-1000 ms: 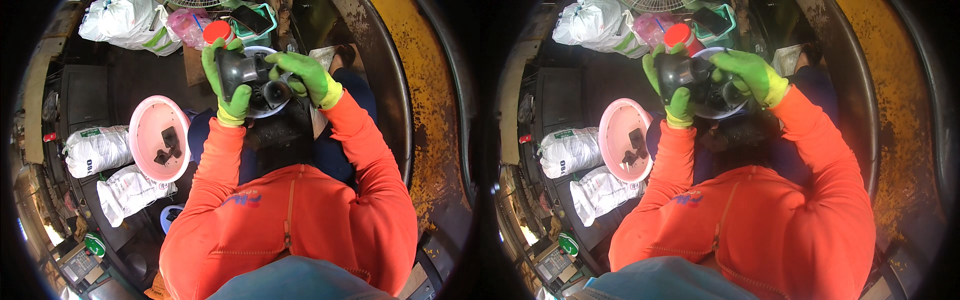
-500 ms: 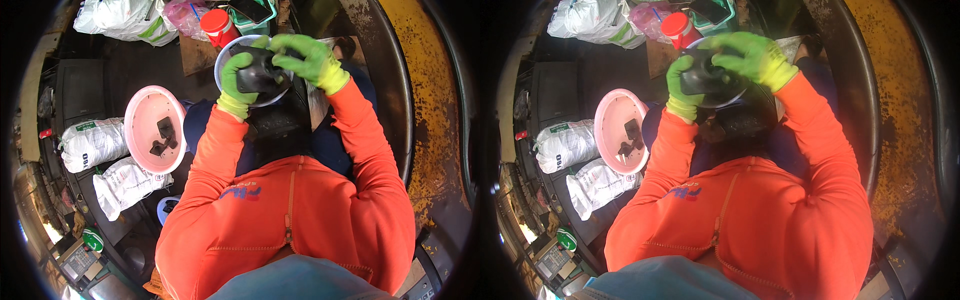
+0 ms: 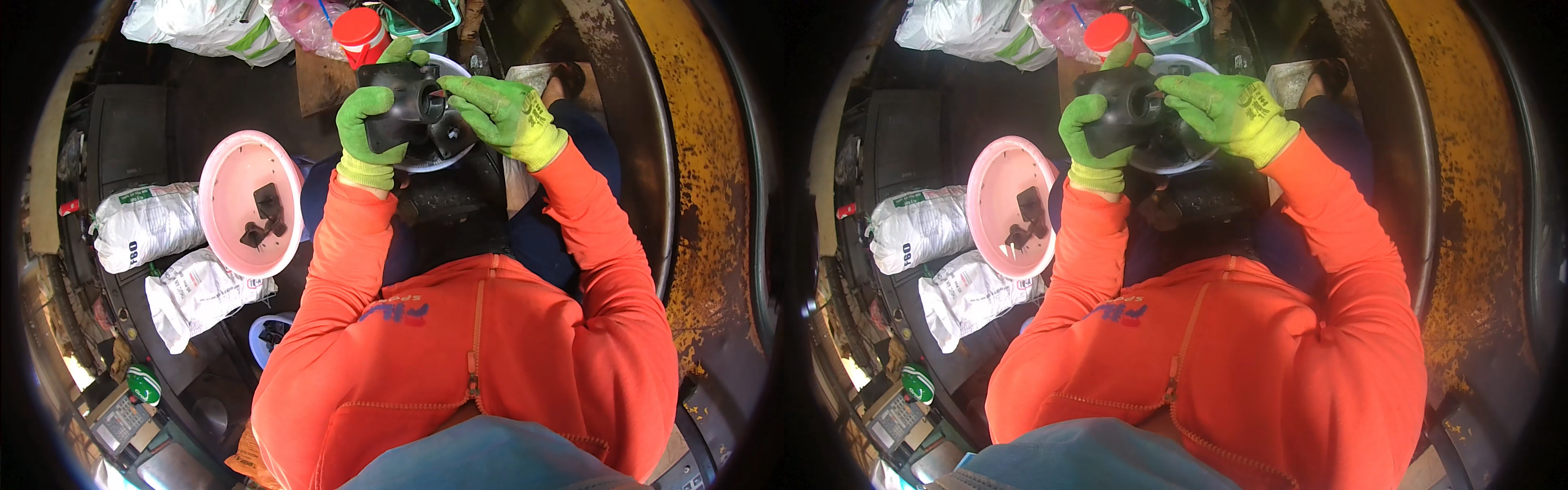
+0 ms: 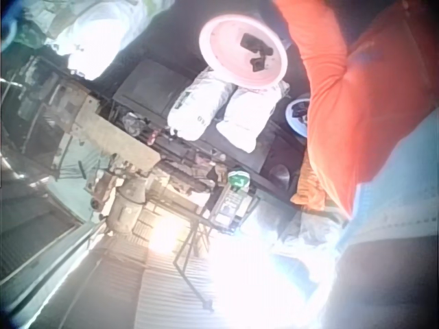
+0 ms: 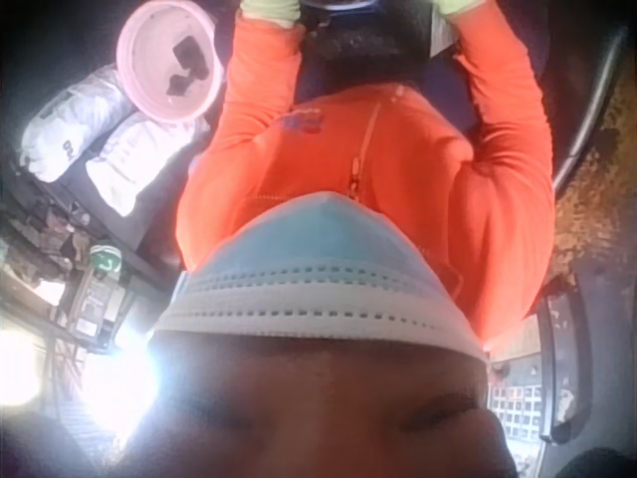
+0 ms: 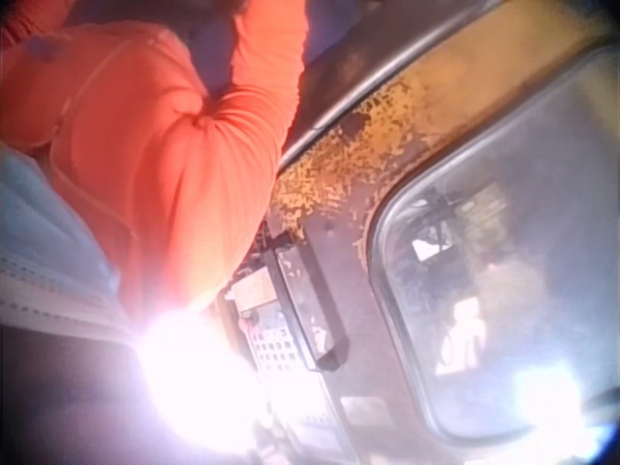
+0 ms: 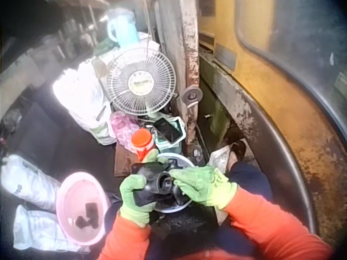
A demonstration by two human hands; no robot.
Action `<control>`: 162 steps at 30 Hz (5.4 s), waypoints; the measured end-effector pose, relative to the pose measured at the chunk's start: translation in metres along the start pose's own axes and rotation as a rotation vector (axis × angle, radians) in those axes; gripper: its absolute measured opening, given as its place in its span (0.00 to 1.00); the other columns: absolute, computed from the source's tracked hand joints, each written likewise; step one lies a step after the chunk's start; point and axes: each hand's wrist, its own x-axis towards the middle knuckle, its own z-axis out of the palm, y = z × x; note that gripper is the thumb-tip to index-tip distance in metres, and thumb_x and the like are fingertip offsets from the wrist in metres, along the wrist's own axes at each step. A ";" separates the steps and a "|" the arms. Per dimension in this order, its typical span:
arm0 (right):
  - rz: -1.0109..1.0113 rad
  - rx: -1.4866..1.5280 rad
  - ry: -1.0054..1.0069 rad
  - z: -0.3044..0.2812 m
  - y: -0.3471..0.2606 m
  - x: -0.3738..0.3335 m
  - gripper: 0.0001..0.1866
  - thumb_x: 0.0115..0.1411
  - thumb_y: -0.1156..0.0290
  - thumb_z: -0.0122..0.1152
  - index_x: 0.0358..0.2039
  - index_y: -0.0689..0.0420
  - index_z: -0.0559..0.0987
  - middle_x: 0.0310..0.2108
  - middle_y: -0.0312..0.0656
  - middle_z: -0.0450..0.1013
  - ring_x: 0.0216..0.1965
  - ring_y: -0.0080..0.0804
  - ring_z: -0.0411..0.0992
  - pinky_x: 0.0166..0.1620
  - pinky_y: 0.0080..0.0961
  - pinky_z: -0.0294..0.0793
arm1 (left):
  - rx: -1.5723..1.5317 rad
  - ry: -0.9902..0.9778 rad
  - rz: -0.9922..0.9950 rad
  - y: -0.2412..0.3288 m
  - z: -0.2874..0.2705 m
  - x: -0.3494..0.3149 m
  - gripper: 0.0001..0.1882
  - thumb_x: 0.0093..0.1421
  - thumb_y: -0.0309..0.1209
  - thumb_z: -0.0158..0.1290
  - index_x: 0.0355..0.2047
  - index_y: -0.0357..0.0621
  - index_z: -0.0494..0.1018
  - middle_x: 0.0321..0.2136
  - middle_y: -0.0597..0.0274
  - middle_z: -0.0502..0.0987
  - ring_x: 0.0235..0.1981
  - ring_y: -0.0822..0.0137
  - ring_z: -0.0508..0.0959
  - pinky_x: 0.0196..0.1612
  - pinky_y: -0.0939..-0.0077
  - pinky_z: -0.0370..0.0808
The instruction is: The person sits on a stool and repeatedly picks up black plastic parts from a bucket, rubs their surfaces with a cloth, and places them into a pink basin. The person occasionally reaches toward a nearby machine but primarily focuses on wiping the parts by hand.
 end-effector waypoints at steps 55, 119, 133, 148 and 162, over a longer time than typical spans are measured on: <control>0.758 1.878 0.105 0.002 0.009 0.018 0.19 0.70 0.56 0.43 0.47 0.58 0.73 0.20 0.30 0.62 0.16 0.17 0.56 0.20 0.18 0.55 | 0.042 -0.026 0.438 0.016 -0.014 -0.007 0.45 0.47 0.36 0.59 0.66 0.48 0.55 0.55 0.53 0.68 0.50 0.48 0.76 0.52 0.53 0.76; 0.165 -0.210 1.636 -0.301 -0.214 -0.093 0.15 0.65 0.65 0.46 0.43 0.64 0.73 0.30 0.41 0.71 0.29 0.33 0.73 0.30 0.27 0.74 | 0.358 0.254 -0.608 -0.089 -0.056 -0.047 0.18 0.62 0.41 0.55 0.42 0.37 0.74 0.20 0.64 0.73 0.16 0.71 0.72 0.20 0.79 0.68; 0.370 -0.083 1.012 -0.309 -0.034 0.067 0.19 0.56 0.64 0.67 0.42 0.54 0.69 0.31 0.34 0.69 0.31 0.24 0.68 0.35 0.28 0.70 | 0.268 0.283 -0.598 -0.076 -0.077 -0.076 0.16 0.64 0.44 0.53 0.43 0.46 0.75 0.16 0.76 0.61 0.15 0.76 0.59 0.22 0.77 0.63; 0.723 -0.860 1.481 -0.614 0.067 -0.120 0.24 0.57 0.56 0.49 0.45 0.58 0.80 0.47 0.54 0.76 0.49 0.55 0.73 0.52 0.41 0.71 | 0.414 0.527 -0.601 -0.054 -0.060 -0.060 0.13 0.64 0.42 0.52 0.37 0.46 0.74 0.13 0.78 0.59 0.12 0.76 0.58 0.19 0.78 0.63; 1.340 -1.192 0.951 -0.709 0.151 -0.178 0.21 0.62 0.62 0.43 0.44 0.57 0.82 0.46 0.54 0.76 0.49 0.54 0.75 0.50 0.48 0.73 | 0.558 0.320 -0.756 -0.055 0.037 -0.015 0.14 0.63 0.38 0.51 0.41 0.40 0.75 0.15 0.75 0.63 0.14 0.76 0.63 0.22 0.77 0.66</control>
